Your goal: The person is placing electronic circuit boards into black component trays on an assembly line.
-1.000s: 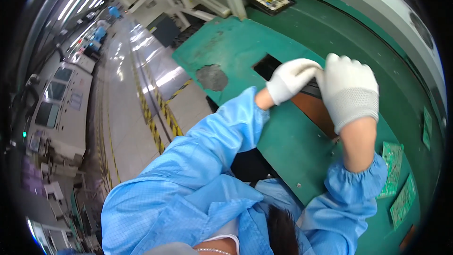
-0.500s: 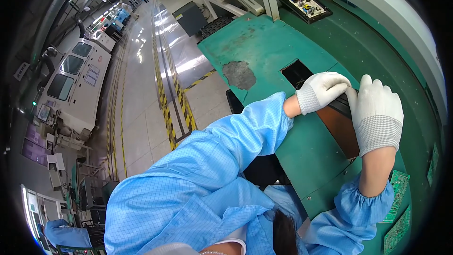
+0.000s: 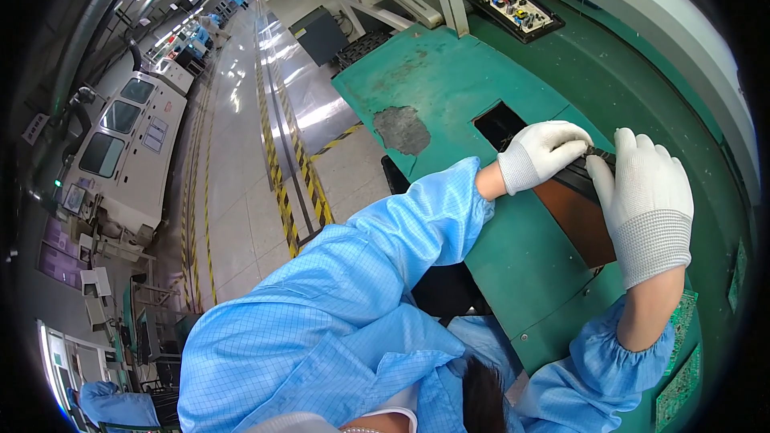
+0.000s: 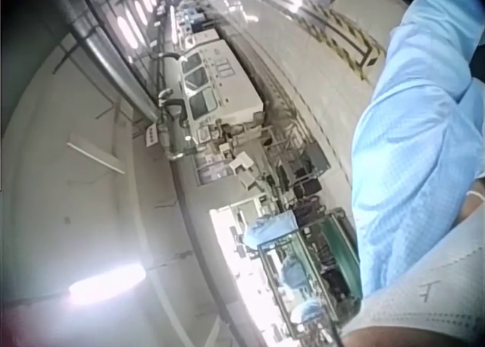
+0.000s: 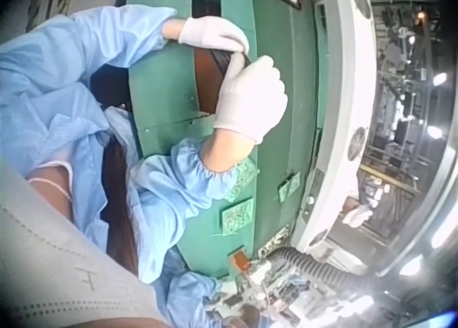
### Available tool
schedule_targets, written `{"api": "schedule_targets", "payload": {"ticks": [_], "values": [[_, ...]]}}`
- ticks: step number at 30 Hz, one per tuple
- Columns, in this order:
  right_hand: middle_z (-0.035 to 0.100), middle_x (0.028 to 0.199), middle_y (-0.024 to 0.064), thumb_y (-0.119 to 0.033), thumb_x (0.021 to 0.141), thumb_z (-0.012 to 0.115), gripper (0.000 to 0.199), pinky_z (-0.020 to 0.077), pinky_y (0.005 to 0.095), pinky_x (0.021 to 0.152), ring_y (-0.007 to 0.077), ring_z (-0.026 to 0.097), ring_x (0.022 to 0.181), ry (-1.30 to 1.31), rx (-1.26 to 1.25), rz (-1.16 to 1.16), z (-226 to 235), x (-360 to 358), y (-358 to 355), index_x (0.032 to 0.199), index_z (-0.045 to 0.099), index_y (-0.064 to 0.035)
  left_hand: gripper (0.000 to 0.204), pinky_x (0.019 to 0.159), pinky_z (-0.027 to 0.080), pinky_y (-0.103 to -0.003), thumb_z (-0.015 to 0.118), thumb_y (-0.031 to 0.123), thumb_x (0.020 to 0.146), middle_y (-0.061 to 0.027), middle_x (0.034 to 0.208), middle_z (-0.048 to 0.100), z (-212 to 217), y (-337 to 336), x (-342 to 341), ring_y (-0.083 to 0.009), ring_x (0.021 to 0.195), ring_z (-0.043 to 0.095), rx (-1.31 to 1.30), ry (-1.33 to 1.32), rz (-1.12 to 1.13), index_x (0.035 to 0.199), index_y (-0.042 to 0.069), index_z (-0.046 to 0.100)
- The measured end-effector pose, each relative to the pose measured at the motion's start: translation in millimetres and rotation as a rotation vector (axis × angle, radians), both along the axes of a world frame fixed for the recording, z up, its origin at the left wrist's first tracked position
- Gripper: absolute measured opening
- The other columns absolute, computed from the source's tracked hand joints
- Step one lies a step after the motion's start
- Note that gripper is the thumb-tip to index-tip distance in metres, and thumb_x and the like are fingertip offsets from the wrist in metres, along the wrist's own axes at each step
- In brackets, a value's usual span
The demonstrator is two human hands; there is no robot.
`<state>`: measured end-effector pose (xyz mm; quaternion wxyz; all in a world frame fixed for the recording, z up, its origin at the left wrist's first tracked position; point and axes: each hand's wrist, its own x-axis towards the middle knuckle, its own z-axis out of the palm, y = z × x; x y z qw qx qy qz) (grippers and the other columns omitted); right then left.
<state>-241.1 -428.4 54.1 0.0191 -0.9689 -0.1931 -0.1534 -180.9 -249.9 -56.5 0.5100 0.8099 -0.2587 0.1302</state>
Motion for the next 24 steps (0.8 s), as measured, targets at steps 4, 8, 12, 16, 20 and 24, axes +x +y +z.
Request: {"api": "schedule_targets", "payload": {"ticks": [4, 8, 12, 16, 20, 24], "values": [[0.063, 0.094, 0.0185, -0.027, 0.089, 0.063, 0.036, 0.0492, 0.0445, 0.08, 0.0353, 0.061, 0.091, 0.013, 0.04, 0.007, -2, 1, -11, 0.11, 0.058, 0.0015, 0.024, 0.088, 0.053, -0.03, 0.061, 0.016, 0.093, -0.0116, 0.1, 0.071, -5, 5, 19, -0.0183, 0.094, 0.068, -0.371, 0.383, -0.196, 0.102, -0.005, 0.069], [0.063, 0.095, 0.0181, -0.028, 0.089, 0.064, 0.036, 0.0492, 0.0448, 0.081, 0.0358, 0.061, 0.091, 0.03, 0.051, -0.012, -4, 1, -14, 0.11, 0.059, 0.0008, 0.02, 0.082, 0.057, -0.033, 0.059, 0.005, 0.093, -0.0181, 0.105, 0.07, 20, 39, 53, -0.0233, 0.093, 0.07, -0.603, 0.735, -0.364, 0.109, -0.007, 0.064], [0.062, 0.096, 0.0164, -0.03, 0.088, 0.064, 0.036, 0.0493, 0.0448, 0.08, 0.0357, 0.06, 0.092, -0.002, 0.025, 0.024, -2, 1, -5, 0.108, 0.06, -0.0006, 0.037, 0.087, 0.055, -0.04, 0.055, 0.022, 0.097, -0.0225, 0.122, 0.064, 19, 87, 117, -0.032, 0.105, 0.066, -0.535, 0.77, -0.09, 0.12, -0.006, 0.06], [0.06, 0.09, 0.0133, -0.033, 0.087, 0.065, 0.031, 0.0499, 0.0423, 0.078, 0.031, 0.06, 0.09, -0.022, 0.019, 0.004, 6, -3, 1, 0.096, 0.059, -0.0037, 0.042, 0.086, 0.052, -0.051, 0.054, 0.028, 0.094, -0.0205, 0.116, 0.064, 6, 127, 204, -0.039, 0.101, 0.065, -0.607, 0.871, 0.29, 0.121, -0.003, 0.059], [0.059, 0.089, 0.0126, -0.034, 0.087, 0.065, 0.031, 0.0497, 0.0413, 0.077, 0.0303, 0.06, 0.089, 0.052, -0.041, -0.106, 1, 0, -12, 0.094, 0.058, -0.0038, 0.047, 0.09, 0.05, -0.05, 0.06, 0.042, 0.091, -0.0156, 0.127, 0.062, -41, 73, 281, -0.0364, 0.106, 0.063, -0.598, 0.788, 0.715, 0.128, 0.012, 0.059], [0.058, 0.088, 0.0123, -0.032, 0.085, 0.068, 0.033, 0.0484, 0.0392, 0.077, 0.0295, 0.058, 0.088, -0.025, 0.018, 0.01, 16, -7, 11, 0.098, 0.059, -0.0025, 0.057, 0.105, 0.041, -0.034, 0.048, 0.057, 0.091, -0.0036, 0.139, 0.057, -37, 168, 363, -0.0226, 0.129, 0.052, 0.044, 0.853, 0.907, 0.135, 0.021, 0.056]]}}
